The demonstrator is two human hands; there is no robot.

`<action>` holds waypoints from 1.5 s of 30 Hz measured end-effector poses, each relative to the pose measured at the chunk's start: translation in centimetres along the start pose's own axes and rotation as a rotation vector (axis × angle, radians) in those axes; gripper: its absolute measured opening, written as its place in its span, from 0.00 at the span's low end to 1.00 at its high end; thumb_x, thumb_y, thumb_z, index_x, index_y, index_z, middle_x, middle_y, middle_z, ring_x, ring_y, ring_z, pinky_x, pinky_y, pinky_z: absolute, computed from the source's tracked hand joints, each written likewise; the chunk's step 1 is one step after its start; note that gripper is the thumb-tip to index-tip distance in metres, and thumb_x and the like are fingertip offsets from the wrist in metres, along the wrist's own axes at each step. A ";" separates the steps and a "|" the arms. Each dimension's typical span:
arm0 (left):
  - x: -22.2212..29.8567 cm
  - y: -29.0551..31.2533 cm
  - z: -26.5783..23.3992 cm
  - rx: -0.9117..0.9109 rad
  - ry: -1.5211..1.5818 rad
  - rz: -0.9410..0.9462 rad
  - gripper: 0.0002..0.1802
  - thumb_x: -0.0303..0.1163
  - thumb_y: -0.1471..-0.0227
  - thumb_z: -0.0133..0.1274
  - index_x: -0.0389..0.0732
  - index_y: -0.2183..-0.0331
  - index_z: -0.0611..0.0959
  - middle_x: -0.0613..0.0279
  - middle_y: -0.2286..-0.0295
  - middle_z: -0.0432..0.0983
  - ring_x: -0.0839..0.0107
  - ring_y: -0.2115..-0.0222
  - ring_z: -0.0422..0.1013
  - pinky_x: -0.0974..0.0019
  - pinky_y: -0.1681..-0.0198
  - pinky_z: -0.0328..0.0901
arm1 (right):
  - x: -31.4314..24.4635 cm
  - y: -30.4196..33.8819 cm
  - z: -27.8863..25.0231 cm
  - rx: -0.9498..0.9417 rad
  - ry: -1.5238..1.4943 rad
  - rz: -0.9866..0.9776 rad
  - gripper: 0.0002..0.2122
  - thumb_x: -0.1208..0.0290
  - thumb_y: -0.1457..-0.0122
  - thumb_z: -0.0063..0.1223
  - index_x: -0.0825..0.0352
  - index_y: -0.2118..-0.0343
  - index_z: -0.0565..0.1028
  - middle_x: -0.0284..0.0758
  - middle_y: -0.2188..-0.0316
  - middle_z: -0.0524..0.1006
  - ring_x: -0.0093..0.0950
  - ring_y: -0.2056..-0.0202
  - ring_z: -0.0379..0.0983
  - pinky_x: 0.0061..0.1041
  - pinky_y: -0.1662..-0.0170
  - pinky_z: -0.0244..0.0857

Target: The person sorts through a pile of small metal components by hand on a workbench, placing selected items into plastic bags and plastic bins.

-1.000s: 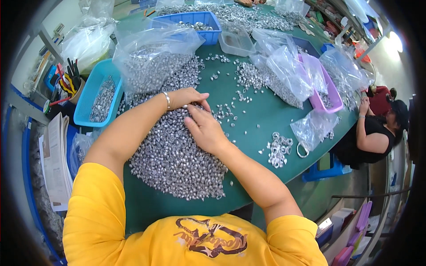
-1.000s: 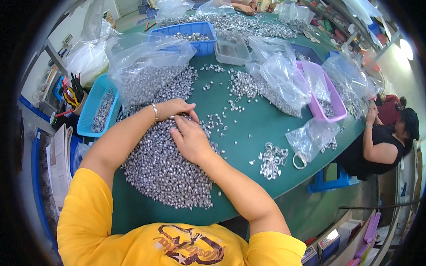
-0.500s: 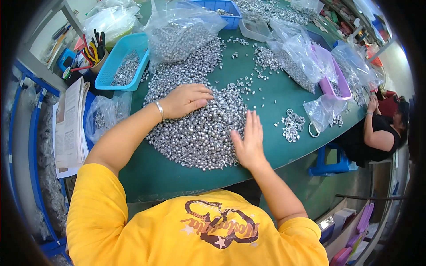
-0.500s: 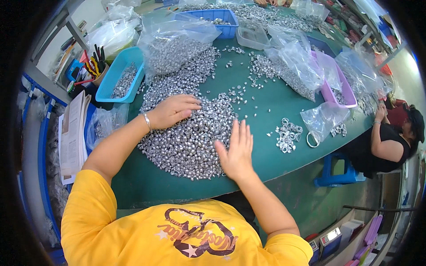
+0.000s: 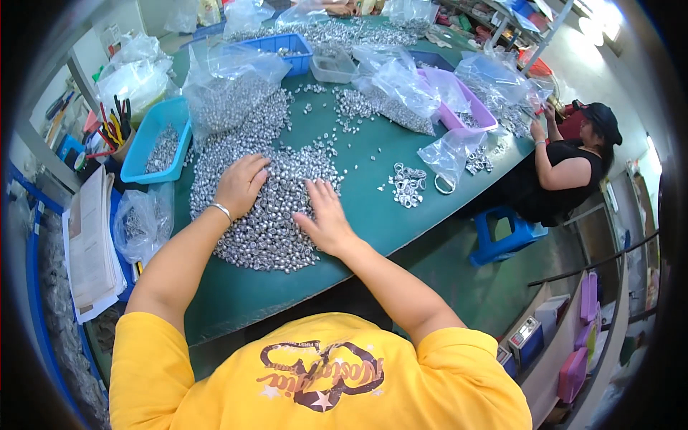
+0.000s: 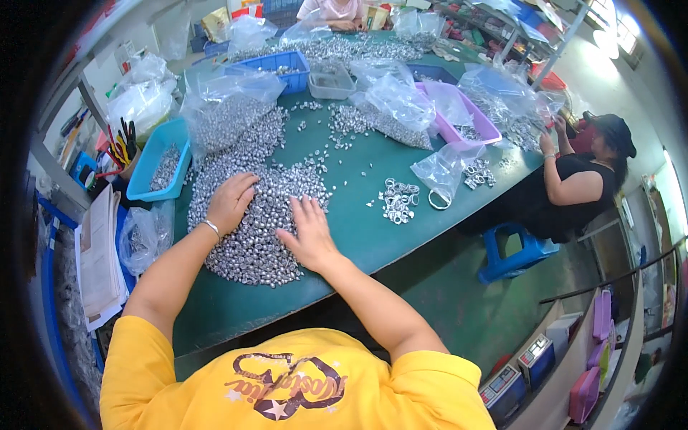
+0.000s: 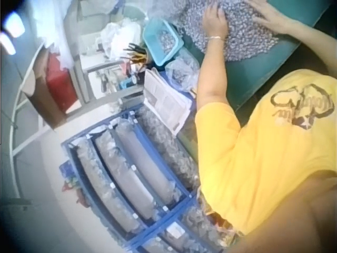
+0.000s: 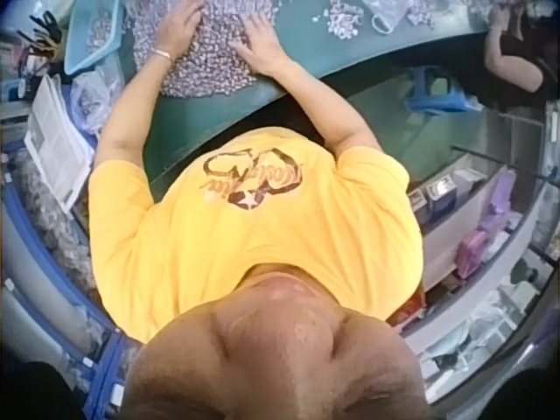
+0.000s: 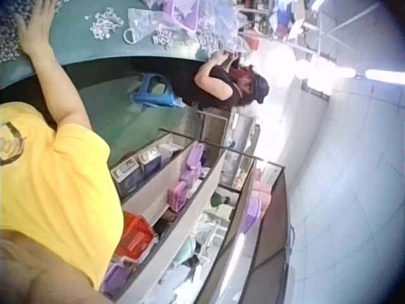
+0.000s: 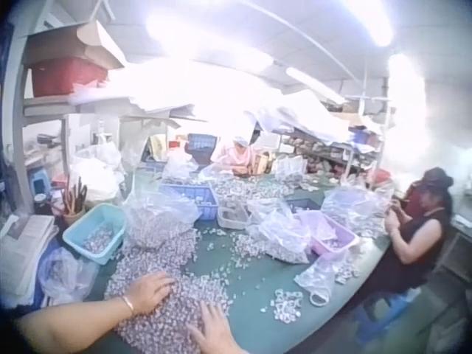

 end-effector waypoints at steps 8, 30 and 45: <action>-0.6 0.6 -1.9 0.039 -0.037 -0.063 0.16 0.37 0.47 0.43 0.41 0.59 0.77 0.53 0.56 0.70 0.55 0.55 0.65 0.58 0.51 0.59 | 1.2 6.6 -7.4 0.307 0.206 -0.094 0.18 0.68 0.48 0.50 0.69 0.54 0.69 0.42 0.51 0.69 0.39 0.48 0.62 0.39 0.44 0.52; -0.3 -0.3 -1.8 -0.113 -0.059 -0.161 0.16 0.32 0.49 0.42 0.36 0.60 0.75 0.48 0.54 0.67 0.50 0.52 0.63 0.55 0.49 0.56 | 13.7 -18.2 -24.4 0.507 0.359 -0.176 0.25 0.65 0.51 0.56 0.75 0.52 0.64 0.53 0.52 0.65 0.48 0.51 0.61 0.38 0.47 0.55; 3.0 -14.2 0.4 -0.152 -0.005 -0.295 0.19 0.34 0.55 0.53 0.37 0.60 0.74 0.52 0.56 0.66 0.53 0.55 0.63 0.58 0.50 0.55 | 32.4 -21.1 -22.7 -0.036 -0.082 0.482 0.09 0.71 0.51 0.52 0.72 0.76 0.68 0.35 0.85 0.67 0.23 0.83 0.62 0.29 0.81 0.58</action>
Point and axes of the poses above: each hand's wrist, its own y-axis away from the middle knuckle, its own z-axis out of the palm, x = y × z, the point moved 10 cm from there along -y, towards the middle knuckle
